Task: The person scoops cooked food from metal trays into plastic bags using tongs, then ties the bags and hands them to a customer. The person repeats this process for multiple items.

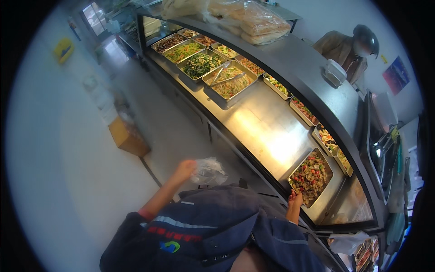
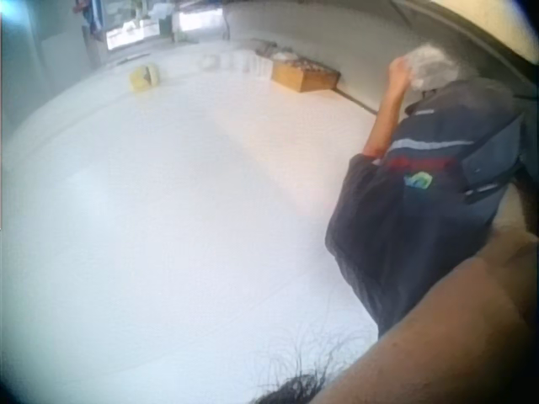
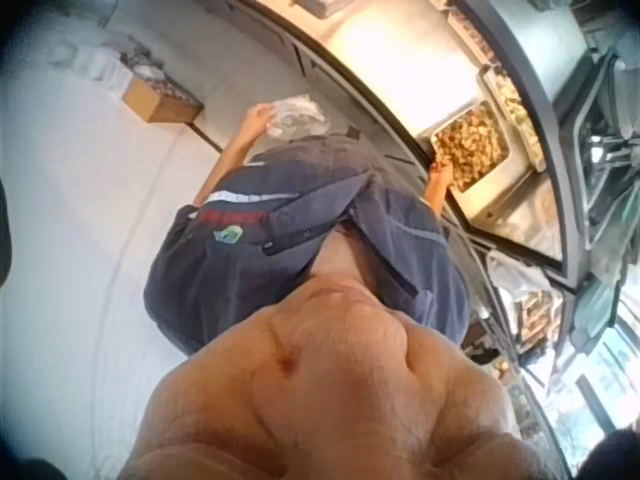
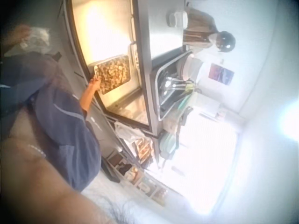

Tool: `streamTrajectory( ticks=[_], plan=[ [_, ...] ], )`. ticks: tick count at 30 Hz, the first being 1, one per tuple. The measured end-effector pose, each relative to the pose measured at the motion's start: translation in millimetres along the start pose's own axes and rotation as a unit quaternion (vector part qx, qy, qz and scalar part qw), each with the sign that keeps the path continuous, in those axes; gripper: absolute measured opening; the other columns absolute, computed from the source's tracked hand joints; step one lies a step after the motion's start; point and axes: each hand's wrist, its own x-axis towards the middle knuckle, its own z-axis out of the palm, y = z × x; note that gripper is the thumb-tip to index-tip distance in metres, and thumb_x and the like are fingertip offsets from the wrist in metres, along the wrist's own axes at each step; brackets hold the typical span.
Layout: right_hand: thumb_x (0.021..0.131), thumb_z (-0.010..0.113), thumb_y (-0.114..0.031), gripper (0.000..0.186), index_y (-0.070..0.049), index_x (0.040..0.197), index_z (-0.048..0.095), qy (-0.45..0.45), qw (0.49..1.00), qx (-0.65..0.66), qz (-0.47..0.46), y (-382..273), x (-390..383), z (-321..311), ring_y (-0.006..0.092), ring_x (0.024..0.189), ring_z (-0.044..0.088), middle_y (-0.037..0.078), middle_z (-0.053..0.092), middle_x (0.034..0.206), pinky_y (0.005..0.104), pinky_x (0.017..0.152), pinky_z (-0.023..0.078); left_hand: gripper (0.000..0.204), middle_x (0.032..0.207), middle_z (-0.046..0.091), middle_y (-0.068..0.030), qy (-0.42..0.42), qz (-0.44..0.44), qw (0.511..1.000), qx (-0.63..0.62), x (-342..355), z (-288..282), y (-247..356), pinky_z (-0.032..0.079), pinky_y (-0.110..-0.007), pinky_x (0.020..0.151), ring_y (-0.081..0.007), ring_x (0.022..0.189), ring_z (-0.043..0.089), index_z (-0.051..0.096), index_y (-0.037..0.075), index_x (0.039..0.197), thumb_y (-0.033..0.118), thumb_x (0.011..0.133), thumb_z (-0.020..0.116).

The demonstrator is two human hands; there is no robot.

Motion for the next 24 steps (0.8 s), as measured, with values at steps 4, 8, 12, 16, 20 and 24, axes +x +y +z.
streamTrajectory(
  ticks=[4,8,12,16,20,24],
  plan=[
    [0.096,0.051,-0.020,0.022,-0.004,0.108,0.062,-0.042,0.999,-0.018,0.027,24,-23,33,0.0098,0.051,0.061,0.014,0.075,0.085,0.0232,0.042,0.045,0.034,0.108,0.068,-0.0113,-0.006,-0.018,1.000,-0.014,-2,-9,-5,0.052,-0.029,0.080,-0.0161,0.091,0.066,0.061,-0.002,0.129,0.009,0.097,0.057],
    [0.097,0.051,-0.019,0.023,-0.005,0.113,0.059,-0.117,0.992,-0.010,0.043,47,-45,97,0.0112,0.049,0.058,0.016,0.075,0.084,0.0233,0.040,0.042,0.034,0.107,0.069,-0.0114,0.002,-0.022,1.000,-0.001,3,-16,0,0.053,-0.029,0.079,-0.0167,0.090,0.067,0.061,-0.001,0.129,0.010,0.097,0.058],
    [0.100,0.049,-0.017,0.023,-0.004,0.119,0.054,-0.129,0.989,-0.035,0.058,66,-75,184,0.0125,0.049,0.058,0.018,0.075,0.086,0.0235,0.041,0.042,0.031,0.098,0.070,-0.0099,0.017,0.028,0.999,-0.013,5,-33,-5,0.053,-0.030,0.073,-0.0164,0.084,0.067,0.063,-0.001,0.126,0.016,0.100,0.059],
    [0.102,0.047,-0.016,0.022,-0.002,0.119,0.052,-0.165,0.982,-0.041,0.085,73,-92,268,0.0147,0.051,0.061,0.019,0.075,0.086,0.0248,0.042,0.044,0.034,0.105,0.069,-0.0111,0.041,-0.009,0.998,-0.035,-10,-57,-29,0.053,-0.029,0.078,-0.0168,0.088,0.067,0.061,0.000,0.130,0.010,0.098,0.057],
    [0.103,0.046,-0.016,0.021,-0.003,0.119,0.052,-0.195,0.976,-0.036,0.095,89,-88,343,0.0156,0.053,0.062,0.019,0.075,0.089,0.0259,0.043,0.045,0.032,0.104,0.070,-0.0102,0.113,-0.043,0.990,-0.068,-40,-73,-60,0.053,-0.029,0.077,-0.0163,0.087,0.067,0.061,-0.001,0.128,0.009,0.098,0.056],
    [0.103,0.036,-0.015,0.029,-0.003,0.124,0.051,-0.236,0.965,-0.011,0.111,112,-61,410,0.0202,0.065,0.065,0.019,0.075,0.099,0.0256,0.050,0.046,0.030,0.101,0.070,-0.0087,0.170,-0.074,0.979,-0.083,-76,-83,-87,0.052,-0.029,0.075,-0.0159,0.085,0.067,0.062,-0.001,0.126,0.009,0.099,0.055]
  ],
)
